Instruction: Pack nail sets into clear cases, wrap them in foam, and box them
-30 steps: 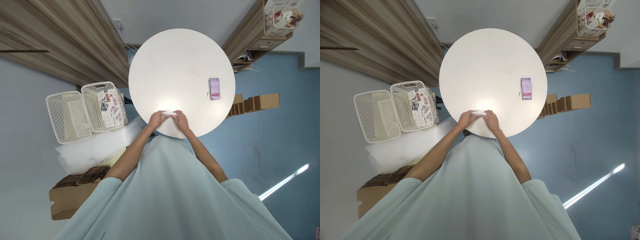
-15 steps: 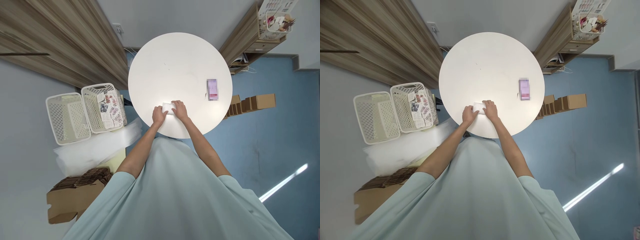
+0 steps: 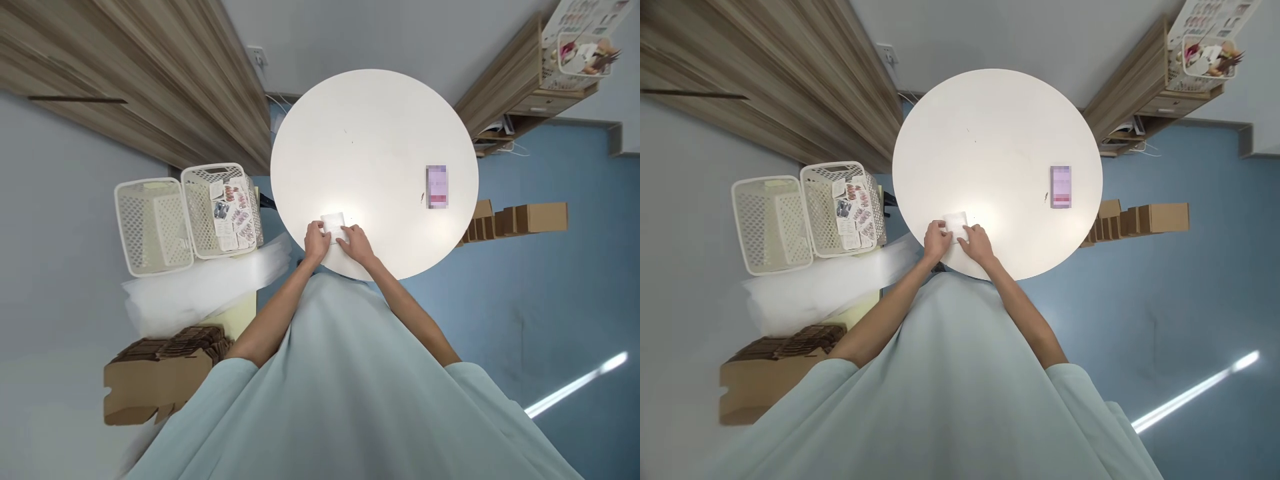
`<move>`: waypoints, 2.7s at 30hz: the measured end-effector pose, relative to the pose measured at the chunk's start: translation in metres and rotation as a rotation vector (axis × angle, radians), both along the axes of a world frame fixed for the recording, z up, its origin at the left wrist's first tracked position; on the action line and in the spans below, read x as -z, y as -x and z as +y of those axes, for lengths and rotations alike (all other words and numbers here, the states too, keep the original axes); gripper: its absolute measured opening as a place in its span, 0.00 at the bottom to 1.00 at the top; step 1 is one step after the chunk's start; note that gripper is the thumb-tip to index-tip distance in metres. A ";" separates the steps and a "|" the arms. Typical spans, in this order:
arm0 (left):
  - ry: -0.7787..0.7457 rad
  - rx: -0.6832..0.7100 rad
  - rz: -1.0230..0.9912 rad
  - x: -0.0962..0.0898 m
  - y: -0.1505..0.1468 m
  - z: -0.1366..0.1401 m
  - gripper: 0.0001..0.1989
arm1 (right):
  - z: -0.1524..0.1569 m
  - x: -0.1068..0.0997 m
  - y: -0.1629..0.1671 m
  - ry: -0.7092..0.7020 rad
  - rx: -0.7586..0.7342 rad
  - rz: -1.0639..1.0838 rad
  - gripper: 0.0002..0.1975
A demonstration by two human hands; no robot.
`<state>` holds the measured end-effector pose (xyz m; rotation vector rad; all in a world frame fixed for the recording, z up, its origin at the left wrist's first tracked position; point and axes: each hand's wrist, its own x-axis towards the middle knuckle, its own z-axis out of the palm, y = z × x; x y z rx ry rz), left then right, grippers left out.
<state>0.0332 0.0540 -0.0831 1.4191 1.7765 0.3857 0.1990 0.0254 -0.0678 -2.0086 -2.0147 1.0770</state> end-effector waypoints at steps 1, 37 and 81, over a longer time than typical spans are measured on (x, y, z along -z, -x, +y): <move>-0.024 0.001 0.008 0.001 0.009 -0.003 0.19 | -0.004 0.000 0.009 0.007 -0.030 0.011 0.27; -0.211 -0.034 -0.152 -0.055 0.157 -0.156 0.27 | -0.079 -0.057 0.117 -0.177 -0.109 -0.112 0.30; -0.001 -0.498 0.254 -0.053 0.371 -0.422 0.18 | -0.255 -0.048 0.445 0.244 -1.228 -0.438 0.17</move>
